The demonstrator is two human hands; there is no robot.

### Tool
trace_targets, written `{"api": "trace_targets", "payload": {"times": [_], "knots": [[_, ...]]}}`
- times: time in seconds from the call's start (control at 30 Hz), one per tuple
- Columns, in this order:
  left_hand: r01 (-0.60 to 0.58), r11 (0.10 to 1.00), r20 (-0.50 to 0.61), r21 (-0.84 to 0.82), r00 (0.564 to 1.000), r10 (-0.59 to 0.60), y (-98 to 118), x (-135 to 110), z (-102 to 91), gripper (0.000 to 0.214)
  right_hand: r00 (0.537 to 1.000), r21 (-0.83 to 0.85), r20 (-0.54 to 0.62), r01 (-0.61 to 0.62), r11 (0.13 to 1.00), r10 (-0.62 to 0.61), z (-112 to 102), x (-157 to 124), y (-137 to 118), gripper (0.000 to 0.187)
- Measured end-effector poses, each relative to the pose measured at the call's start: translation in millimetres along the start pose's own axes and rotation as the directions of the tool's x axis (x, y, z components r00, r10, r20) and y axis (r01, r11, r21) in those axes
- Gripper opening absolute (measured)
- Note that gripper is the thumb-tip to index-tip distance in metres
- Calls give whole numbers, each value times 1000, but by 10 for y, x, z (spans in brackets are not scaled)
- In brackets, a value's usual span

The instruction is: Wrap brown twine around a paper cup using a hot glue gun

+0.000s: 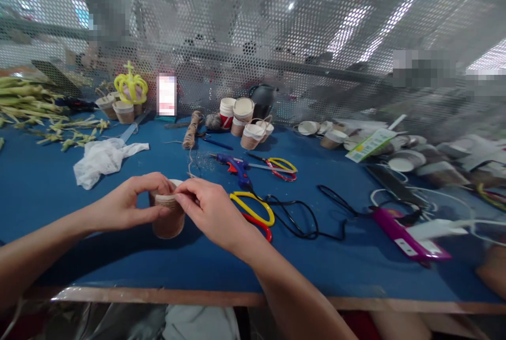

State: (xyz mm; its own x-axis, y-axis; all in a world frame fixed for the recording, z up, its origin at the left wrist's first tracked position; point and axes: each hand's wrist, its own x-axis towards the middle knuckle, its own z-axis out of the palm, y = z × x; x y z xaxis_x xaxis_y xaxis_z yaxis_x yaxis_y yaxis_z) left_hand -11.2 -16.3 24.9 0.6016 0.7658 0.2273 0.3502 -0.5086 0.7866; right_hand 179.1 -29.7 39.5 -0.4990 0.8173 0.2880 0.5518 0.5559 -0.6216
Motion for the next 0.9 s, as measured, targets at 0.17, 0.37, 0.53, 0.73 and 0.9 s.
{"api": "trace_targets", "payload": {"times": [0.17,0.37,0.53,0.73,0.9], "knots": [[22,1000,-6,-6,1000,-22,70,-24,-6,17,1000,6,3,9,1000,-9,37,-8,-19,13],[110,967,29,-232,994,-106,7,-9,-74,18,999,7,-32,-36,999,36,-20,-2,23,23],[170,894,63,-414,985,-159,-57,16,-60,22,984,-167,-175,-11,986,-18,-104,61,103,13],[119,942,-149,-315,974,-172,-171,38,-65,23,986,-145,55,-149,978,158,-182,32,104,12],[131,989,-324,-66,935,-145,-213,49,-58,21,820,168,514,-385,907,253,-116,18,108,20]]}}
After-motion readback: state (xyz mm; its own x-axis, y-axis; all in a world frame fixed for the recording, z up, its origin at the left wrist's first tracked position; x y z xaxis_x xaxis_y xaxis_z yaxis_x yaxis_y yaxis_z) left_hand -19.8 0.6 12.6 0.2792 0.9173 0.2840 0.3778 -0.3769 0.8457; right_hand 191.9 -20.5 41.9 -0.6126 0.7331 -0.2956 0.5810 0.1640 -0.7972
